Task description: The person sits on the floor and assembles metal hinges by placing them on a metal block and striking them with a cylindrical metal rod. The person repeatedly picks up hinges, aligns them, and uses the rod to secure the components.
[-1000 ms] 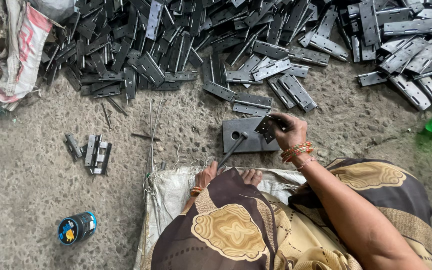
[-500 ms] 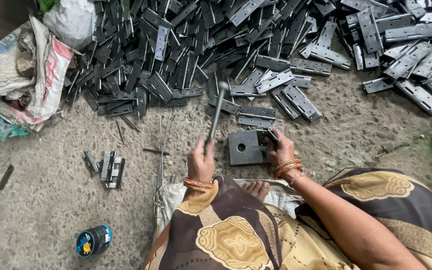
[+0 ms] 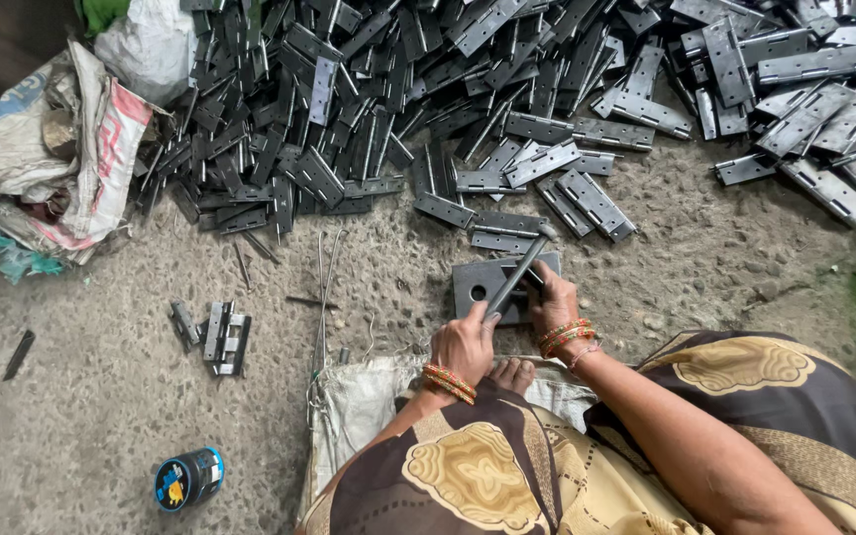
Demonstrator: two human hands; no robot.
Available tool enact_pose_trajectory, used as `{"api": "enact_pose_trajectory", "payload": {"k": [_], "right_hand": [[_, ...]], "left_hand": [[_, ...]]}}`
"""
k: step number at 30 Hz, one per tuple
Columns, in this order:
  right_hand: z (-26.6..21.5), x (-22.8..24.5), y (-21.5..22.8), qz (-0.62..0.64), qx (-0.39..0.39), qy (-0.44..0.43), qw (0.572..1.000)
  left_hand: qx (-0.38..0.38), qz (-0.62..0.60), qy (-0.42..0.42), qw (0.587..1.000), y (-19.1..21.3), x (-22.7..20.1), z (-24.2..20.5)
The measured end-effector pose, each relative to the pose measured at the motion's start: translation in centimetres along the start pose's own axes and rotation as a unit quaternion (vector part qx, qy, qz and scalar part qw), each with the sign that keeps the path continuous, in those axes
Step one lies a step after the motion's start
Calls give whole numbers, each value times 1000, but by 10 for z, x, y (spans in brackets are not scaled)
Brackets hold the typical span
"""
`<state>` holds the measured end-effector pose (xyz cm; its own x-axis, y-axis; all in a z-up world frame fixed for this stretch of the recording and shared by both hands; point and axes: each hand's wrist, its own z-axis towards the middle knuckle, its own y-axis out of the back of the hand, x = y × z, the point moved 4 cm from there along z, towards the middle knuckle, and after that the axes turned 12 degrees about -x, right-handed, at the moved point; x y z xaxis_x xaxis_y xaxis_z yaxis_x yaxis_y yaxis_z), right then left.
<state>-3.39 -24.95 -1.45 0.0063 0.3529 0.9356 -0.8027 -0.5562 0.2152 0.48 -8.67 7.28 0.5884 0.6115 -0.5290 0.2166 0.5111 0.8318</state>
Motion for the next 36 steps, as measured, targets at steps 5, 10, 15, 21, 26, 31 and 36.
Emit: {"api": "enact_pose_trajectory", "payload": {"k": [5,10,15,21,26,31,36], "right_hand": [[-9,2,-1,28,3,-27,999],[-14,3,3,21,6,-20,1000],[-10,4,2,22,6,-40,999],[-12,0,3,-16,18,17,1000],[-9,-33,1,-93,-19,-18,995],[-16,-96,-2,-24,-29,-194,980],[-22,-150,-7,45,-46,-314,947]], "left_hand": [[-79,-93,37,992,31,4,18],[-341,-242,-98,903,121,-31,27],[-407,-267,-245,838,105,-43,6],[-65,6,44,997,0,28,-11],[-122,10,98,988,-16,99,-18],[-109,123,297,941,11,217,-22],[-136,241,317,907,41,320,-35]]}}
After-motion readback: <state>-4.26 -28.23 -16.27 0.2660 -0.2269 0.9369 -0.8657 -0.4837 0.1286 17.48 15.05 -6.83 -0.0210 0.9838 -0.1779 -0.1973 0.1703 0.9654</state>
